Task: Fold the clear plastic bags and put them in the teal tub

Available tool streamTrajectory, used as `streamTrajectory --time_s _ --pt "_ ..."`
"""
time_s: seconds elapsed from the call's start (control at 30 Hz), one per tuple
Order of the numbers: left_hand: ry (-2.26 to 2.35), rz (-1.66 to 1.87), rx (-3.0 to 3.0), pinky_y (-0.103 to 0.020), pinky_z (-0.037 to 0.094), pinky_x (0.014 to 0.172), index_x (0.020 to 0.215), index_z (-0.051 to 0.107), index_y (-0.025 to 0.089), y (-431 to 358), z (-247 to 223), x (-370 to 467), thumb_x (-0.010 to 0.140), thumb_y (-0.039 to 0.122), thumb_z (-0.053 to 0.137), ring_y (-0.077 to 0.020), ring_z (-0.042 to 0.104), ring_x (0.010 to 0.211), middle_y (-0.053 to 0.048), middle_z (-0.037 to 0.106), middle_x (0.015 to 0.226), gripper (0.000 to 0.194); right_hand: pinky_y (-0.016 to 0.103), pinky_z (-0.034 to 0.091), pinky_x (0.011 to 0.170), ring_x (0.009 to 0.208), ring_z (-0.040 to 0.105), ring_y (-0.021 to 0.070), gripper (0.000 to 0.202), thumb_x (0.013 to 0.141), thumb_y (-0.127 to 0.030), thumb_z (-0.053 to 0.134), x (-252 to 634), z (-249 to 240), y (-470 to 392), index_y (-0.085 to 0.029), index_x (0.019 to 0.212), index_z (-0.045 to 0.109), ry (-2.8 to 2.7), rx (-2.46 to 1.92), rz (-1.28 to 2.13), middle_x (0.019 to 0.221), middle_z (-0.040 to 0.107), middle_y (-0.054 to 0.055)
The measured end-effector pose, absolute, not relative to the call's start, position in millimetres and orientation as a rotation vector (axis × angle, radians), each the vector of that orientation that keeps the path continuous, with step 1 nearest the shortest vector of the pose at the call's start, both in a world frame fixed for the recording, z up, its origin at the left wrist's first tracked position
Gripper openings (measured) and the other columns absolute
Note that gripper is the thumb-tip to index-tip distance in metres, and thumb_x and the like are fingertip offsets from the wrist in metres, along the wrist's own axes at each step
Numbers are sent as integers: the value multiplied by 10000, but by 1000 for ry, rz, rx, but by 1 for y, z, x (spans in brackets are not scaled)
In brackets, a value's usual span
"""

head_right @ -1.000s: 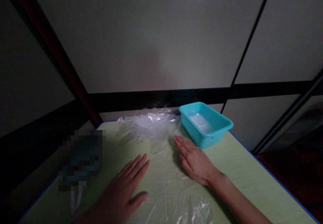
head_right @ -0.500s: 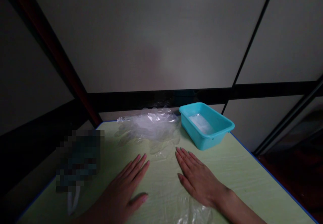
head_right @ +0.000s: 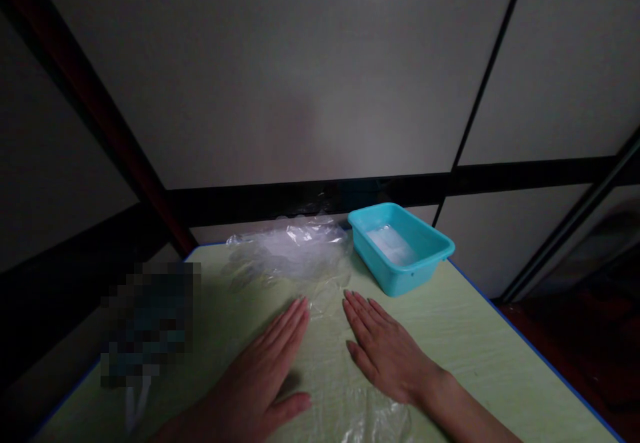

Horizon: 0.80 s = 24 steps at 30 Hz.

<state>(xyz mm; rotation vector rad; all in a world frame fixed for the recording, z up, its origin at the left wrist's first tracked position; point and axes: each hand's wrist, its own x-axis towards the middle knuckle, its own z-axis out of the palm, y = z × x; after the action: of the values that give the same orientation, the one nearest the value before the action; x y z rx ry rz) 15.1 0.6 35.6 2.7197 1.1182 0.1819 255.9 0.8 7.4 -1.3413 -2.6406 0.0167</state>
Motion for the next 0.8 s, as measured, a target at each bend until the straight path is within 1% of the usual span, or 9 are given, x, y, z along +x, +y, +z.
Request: streamTrajectory --time_s 0.1,0.23,0.33,0.43,0.53,0.7,0.8 --pt "1022 148 2719 -369 175 1078 1380 174 92 1 37 44 764 488 539 -254 75 1322 -123 82 1454 818 421 216 1057 1313 108 224 546 919 -287 295 256 7 1 -96 1393 104 -2638 -1348 12 1431 91 110" --pt "1038 107 2703 -382 166 1079 1368 193 47 3 27 60 761 510 531 -267 93 1318 -157 107 1443 835 425 214 1058 1313 113 226 540 920 -299 292 257 7 1 -92 1391 127 -2630 -1359 30 1430 105 117" --pt "1025 105 2720 -380 169 1078 1372 188 61 4 23 56 776 500 515 -254 94 1321 -144 104 1447 809 427 207 1060 1312 119 229 546 917 -302 306 257 8 2 -100 1393 131 -2628 -1355 43 1430 117 120" --pt "1012 83 2725 -375 177 1076 1374 192 91 5 24 43 758 452 557 -244 104 1322 -125 109 1451 802 427 195 1064 1312 119 233 553 917 -303 310 257 8 2 -110 1397 115 -2620 -1363 44 1434 110 118" --pt "1025 63 2727 -377 192 1072 1382 157 102 6 20 19 729 387 600 -238 107 1323 -122 98 1455 839 423 186 1067 1312 122 234 561 922 -322 301 257 9 2 -117 1400 91 -2619 -1374 57 1437 111 116" --pt "1073 140 2742 -413 221 1057 1394 47 129 4 8 -21 764 366 554 -244 106 1324 -124 102 1458 843 427 193 1063 1313 116 232 556 924 -318 287 258 11 3 -118 1401 84 -2638 -1373 79 1439 111 117" --pt "1097 134 2751 -418 219 1057 1396 30 147 3 6 -27 756 338 551 -249 100 1324 -111 81 1463 847 432 185 1065 1315 114 232 553 921 -301 292 258 12 4 -127 1403 86 -2624 -1356 110 1442 117 108"
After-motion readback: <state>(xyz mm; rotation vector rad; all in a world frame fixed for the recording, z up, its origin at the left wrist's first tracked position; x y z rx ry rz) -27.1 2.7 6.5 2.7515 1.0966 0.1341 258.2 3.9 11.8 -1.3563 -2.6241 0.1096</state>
